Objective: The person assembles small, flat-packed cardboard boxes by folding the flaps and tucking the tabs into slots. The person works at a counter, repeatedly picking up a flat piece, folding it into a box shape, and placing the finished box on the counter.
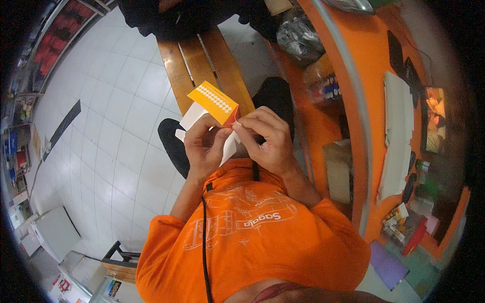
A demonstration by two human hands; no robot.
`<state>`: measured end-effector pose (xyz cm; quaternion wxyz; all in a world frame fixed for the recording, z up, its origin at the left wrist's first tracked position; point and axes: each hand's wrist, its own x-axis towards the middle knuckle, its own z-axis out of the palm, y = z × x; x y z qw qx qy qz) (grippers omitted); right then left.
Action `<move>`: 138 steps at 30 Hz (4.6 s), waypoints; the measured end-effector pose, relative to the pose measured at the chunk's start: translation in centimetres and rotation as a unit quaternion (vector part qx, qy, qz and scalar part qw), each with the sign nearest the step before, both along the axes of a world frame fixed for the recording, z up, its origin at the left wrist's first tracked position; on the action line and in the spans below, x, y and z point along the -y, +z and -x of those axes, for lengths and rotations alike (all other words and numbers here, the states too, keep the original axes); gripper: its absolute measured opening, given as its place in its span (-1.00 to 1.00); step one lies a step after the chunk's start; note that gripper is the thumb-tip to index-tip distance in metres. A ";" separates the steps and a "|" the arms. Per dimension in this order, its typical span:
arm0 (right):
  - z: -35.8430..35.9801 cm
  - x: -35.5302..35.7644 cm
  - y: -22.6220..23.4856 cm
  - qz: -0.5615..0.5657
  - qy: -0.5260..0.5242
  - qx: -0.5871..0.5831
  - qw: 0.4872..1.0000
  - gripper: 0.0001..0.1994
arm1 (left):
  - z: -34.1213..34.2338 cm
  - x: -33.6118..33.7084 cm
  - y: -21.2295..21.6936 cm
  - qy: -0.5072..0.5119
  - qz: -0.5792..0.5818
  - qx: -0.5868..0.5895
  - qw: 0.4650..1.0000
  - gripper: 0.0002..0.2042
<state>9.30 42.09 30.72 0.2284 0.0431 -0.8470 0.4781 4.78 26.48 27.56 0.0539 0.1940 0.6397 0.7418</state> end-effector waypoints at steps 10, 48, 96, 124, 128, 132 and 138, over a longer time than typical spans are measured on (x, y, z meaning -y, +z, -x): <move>-1.2 -0.7 0.8 -0.067 0.073 -0.067 0.993 -0.88 | 1.3 1.7 -2.8 -0.046 0.073 0.077 0.993 -0.75; -0.9 -1.2 -3.6 0.183 0.006 0.158 0.970 -0.37 | 1.2 -2.1 -1.7 -0.004 -0.066 0.256 0.964 -0.76; 0.8 -3.5 -2.1 -0.052 -0.029 0.088 0.994 -0.85 | 0.0 -2.1 -3.3 -0.061 0.026 0.207 0.976 -0.81; 1.8 -4.0 -0.5 0.123 0.083 0.083 0.985 -0.72 | 2.5 -1.4 -3.4 -0.043 0.128 0.182 0.974 -0.76; 1.4 -4.7 1.1 0.105 0.088 0.077 0.988 -0.53 | 1.9 -1.8 -3.2 -0.031 0.113 0.163 0.980 -0.76; 1.7 -4.9 0.0 0.028 0.068 0.075 0.995 -0.42 | 1.2 -1.5 -3.3 -0.004 0.115 0.129 0.985 -0.77; 2.0 -3.9 -2.7 0.272 0.107 0.246 0.924 -0.52 | 4.8 -1.0 -9.3 0.157 0.157 -0.036 0.974 -0.77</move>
